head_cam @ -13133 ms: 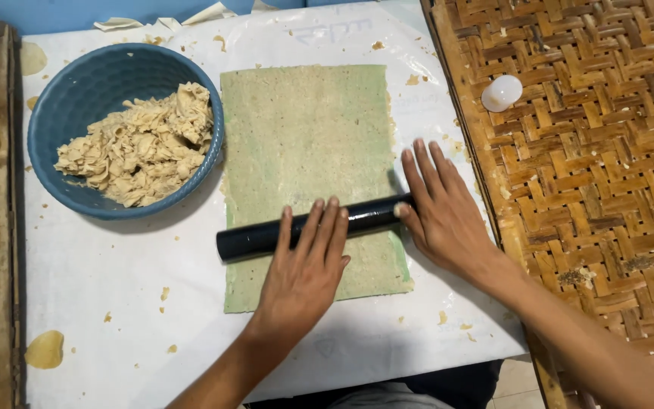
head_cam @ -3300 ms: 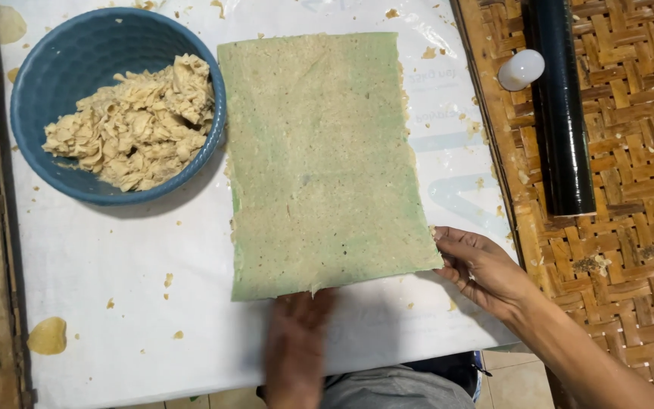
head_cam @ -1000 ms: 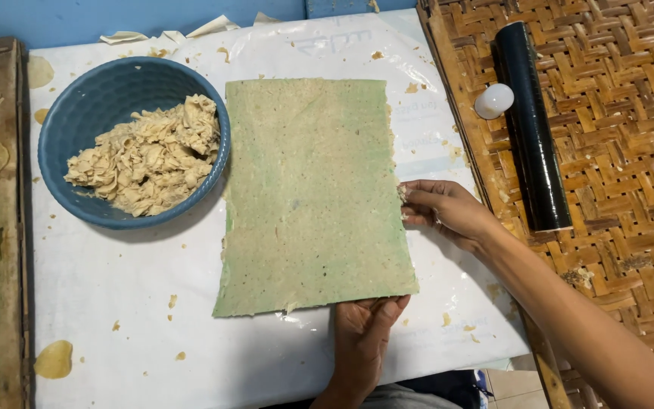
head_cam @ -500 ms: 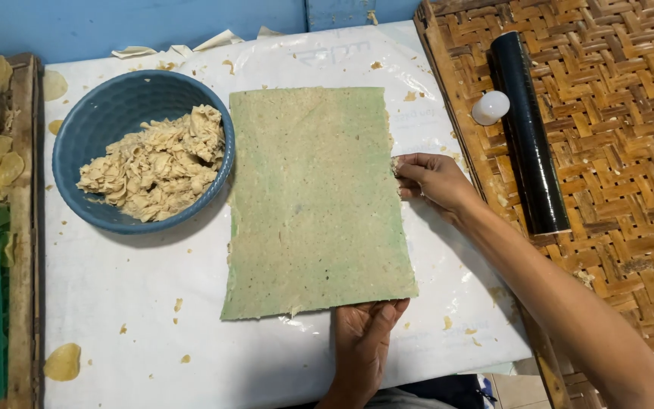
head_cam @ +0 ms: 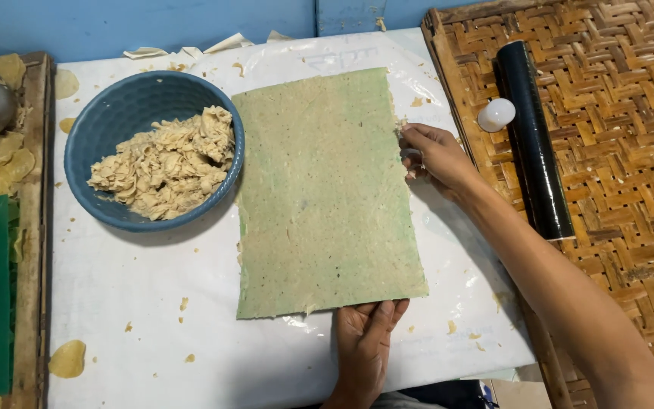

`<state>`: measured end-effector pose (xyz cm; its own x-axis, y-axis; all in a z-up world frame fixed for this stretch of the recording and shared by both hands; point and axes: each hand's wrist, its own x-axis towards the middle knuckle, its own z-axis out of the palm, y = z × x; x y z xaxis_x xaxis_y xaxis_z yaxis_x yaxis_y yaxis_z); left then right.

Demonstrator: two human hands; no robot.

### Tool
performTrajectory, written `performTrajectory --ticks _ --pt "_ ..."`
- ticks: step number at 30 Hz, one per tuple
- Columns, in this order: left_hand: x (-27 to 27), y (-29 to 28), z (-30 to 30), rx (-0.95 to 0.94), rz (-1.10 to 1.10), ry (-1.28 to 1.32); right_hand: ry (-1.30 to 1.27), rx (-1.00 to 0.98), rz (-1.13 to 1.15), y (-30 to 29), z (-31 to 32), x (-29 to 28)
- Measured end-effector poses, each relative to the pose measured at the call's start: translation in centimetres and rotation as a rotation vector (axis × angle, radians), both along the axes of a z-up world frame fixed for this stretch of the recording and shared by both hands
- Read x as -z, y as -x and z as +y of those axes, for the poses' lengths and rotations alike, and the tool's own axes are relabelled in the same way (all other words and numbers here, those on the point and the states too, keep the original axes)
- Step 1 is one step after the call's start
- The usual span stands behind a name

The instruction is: Flatten dough with a rolling pin and use a circular mold to cut out shapes.

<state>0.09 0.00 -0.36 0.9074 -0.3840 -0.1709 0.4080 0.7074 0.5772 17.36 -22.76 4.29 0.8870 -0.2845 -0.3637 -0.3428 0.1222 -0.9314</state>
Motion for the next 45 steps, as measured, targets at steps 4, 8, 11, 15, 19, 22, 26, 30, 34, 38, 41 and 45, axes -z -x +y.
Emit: performTrajectory --ticks 4,8,11,15,19,22,26,30,34,38,41,45 --pt "0.2 -0.1 0.2 -0.013 -0.032 0.042 0.022 -0.001 -0.036 -1.1 -0.6 0.9" --pt "0.4 -0.4 0.5 -0.024 0.000 0.018 -0.052 0.036 -0.038 -1.5 -0.8 1.7" --pt "0.6 -0.4 0.6 -0.019 0.021 -0.001 -0.095 0.063 -0.040 -1.8 -1.2 2.2" --pt "1.3 -0.1 0.6 -0.019 0.047 0.020 -0.069 0.019 -0.102 -2.1 -1.4 1.5" --pt "1.6 0.1 0.6 -0.023 0.065 0.028 0.040 -0.039 -0.157 -2.4 -1.3 0.5" --pt "1.4 0.0 0.7 -0.022 0.089 -0.004 0.182 -0.088 -0.176 -2.5 -0.8 -0.6" --pt "0.9 -0.1 0.6 -0.035 0.070 -0.017 0.173 -0.103 -0.168 -3.2 -0.9 -0.4" --pt "1.0 0.2 0.2 -0.082 0.126 -0.078 0.112 -0.065 -0.138 -3.9 -1.1 0.0" --pt "0.1 0.1 -0.2 -0.107 0.131 -0.111 0.107 -0.106 -0.183 -4.2 -0.7 -0.8" --pt "-0.3 -0.1 -0.4 -0.118 0.172 -0.150 0.144 -0.120 -0.215 -4.7 -0.8 -0.6" --pt "-0.5 -0.1 -0.4 -0.118 0.175 -0.164 0.195 -0.124 -0.252 -5.3 -1.1 0.2" --pt "-0.3 0.0 -0.5 -0.136 0.196 -0.180 0.121 -0.101 -0.238 -5.8 -1.2 0.7"
